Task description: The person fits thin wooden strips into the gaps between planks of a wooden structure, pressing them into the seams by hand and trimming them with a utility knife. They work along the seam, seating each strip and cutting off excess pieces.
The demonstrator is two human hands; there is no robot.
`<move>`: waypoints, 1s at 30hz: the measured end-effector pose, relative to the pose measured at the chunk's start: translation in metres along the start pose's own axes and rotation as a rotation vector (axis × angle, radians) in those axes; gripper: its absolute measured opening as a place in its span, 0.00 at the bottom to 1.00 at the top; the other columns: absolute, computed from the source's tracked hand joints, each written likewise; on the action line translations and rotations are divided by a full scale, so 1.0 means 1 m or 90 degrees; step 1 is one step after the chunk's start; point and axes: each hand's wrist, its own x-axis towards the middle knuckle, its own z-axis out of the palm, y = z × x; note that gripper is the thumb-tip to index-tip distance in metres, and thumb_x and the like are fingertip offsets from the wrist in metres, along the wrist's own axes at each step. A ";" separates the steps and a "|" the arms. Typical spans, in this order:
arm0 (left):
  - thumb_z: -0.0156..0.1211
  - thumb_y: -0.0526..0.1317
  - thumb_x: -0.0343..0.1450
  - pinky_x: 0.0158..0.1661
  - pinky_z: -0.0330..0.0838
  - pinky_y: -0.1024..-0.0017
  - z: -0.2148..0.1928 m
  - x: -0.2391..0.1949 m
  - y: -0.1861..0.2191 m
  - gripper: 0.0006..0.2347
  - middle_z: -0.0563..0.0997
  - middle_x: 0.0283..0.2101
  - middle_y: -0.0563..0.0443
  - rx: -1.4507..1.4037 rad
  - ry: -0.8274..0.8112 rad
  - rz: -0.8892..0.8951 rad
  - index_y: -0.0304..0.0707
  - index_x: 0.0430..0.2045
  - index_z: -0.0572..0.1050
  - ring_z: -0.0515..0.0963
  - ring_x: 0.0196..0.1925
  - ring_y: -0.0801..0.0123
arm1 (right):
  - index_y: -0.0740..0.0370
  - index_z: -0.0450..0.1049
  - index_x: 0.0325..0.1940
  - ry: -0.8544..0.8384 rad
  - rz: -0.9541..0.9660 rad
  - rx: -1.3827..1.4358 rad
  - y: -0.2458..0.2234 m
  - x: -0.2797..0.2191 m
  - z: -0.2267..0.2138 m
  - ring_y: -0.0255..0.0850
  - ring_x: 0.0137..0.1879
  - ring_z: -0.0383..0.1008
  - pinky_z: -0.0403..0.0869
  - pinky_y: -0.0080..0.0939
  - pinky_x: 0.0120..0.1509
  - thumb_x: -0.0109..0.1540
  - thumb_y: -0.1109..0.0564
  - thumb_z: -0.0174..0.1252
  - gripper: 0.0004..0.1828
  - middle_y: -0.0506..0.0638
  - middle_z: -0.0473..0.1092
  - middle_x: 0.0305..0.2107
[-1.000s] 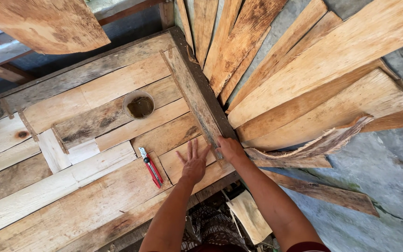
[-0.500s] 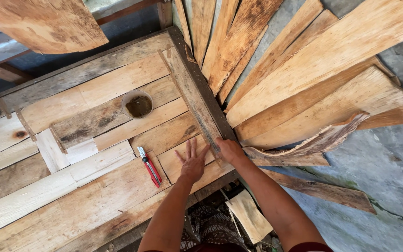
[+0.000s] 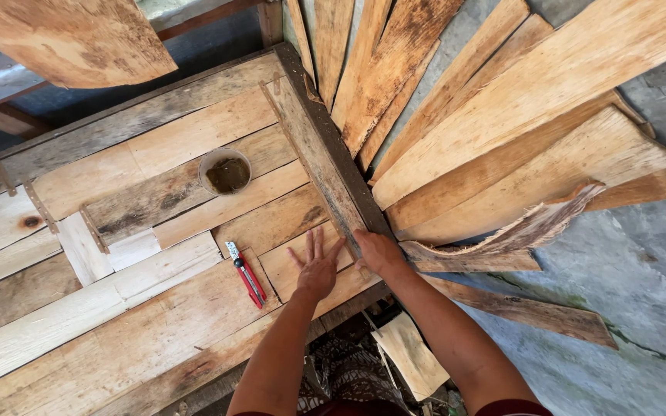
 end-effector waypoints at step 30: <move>0.43 0.39 0.77 0.64 0.15 0.23 0.000 -0.002 0.002 0.26 0.30 0.80 0.45 -0.007 0.003 -0.004 0.72 0.72 0.53 0.25 0.81 0.49 | 0.63 0.67 0.46 -0.075 0.005 0.002 0.006 0.006 -0.004 0.58 0.53 0.77 0.75 0.57 0.54 0.50 0.55 0.76 0.28 0.59 0.75 0.43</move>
